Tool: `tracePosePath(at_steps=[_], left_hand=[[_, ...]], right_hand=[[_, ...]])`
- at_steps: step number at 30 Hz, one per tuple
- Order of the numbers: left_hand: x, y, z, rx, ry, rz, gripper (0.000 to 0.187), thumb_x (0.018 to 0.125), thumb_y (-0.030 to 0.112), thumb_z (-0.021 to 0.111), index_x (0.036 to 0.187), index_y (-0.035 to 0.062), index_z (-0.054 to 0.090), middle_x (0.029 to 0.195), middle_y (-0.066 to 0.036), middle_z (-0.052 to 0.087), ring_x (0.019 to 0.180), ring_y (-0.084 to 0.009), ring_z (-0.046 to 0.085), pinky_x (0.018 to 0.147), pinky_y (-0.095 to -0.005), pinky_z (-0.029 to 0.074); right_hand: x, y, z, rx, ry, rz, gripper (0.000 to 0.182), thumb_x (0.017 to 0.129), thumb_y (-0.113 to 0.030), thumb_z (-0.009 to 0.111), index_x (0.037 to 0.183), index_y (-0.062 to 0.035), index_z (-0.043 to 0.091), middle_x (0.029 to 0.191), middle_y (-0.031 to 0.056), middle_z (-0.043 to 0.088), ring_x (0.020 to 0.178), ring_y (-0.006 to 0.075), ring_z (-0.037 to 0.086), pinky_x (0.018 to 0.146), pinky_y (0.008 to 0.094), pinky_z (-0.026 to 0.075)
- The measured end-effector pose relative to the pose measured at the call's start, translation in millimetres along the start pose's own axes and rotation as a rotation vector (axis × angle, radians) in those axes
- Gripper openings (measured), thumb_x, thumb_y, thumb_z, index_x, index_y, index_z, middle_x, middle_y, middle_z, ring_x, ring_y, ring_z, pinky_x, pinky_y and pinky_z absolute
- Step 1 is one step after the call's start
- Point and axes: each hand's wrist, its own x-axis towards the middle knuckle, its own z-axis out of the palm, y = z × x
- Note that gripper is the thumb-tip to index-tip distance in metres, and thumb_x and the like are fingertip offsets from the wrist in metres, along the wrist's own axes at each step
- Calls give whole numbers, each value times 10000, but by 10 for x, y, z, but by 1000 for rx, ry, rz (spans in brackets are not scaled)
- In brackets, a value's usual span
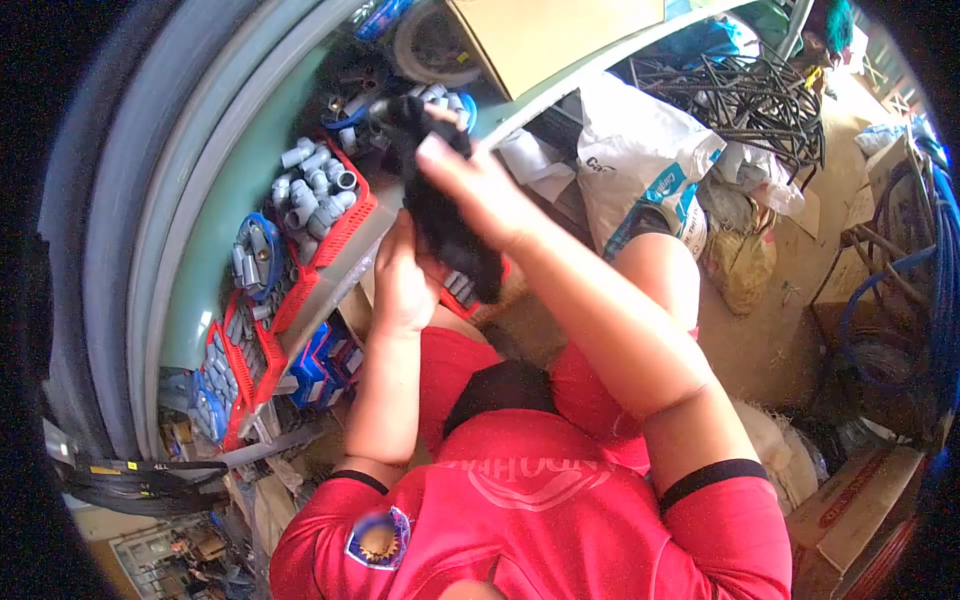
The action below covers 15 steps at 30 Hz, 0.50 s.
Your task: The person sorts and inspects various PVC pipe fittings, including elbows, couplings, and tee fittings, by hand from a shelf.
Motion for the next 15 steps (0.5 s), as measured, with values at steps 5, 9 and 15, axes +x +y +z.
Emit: tracePosePath(at_steps=[5,9,15], left_hand=[[86,-291,-232,781,-106,466,310,1070,243,406,1081,-17,574,906,-98,626,790,-180,607,728,-316,504],[-78,-93,-185,315,-314,-128,362,1062,427,405,976,95,518,679,9,466,503,-90,378,462,-238,307],[-133,-123,-362,-694,-773,-756,487,1031,535,377,1067,62,484,624,36,336,455,-89,267,452,-256,243]], right_hand=[[-58,-26,8,-270,138,38,314,850,-251,774,1019,-2,682,937,38,694,926,118,624,857,296,498],[-40,-292,-92,-153,-11,109,331,836,-297,757,967,-5,677,887,29,685,862,107,612,815,279,497],[-115,-314,-136,243,-360,197,691,646,-220,873,1232,-22,565,1108,73,635,1019,182,588,952,336,460]])
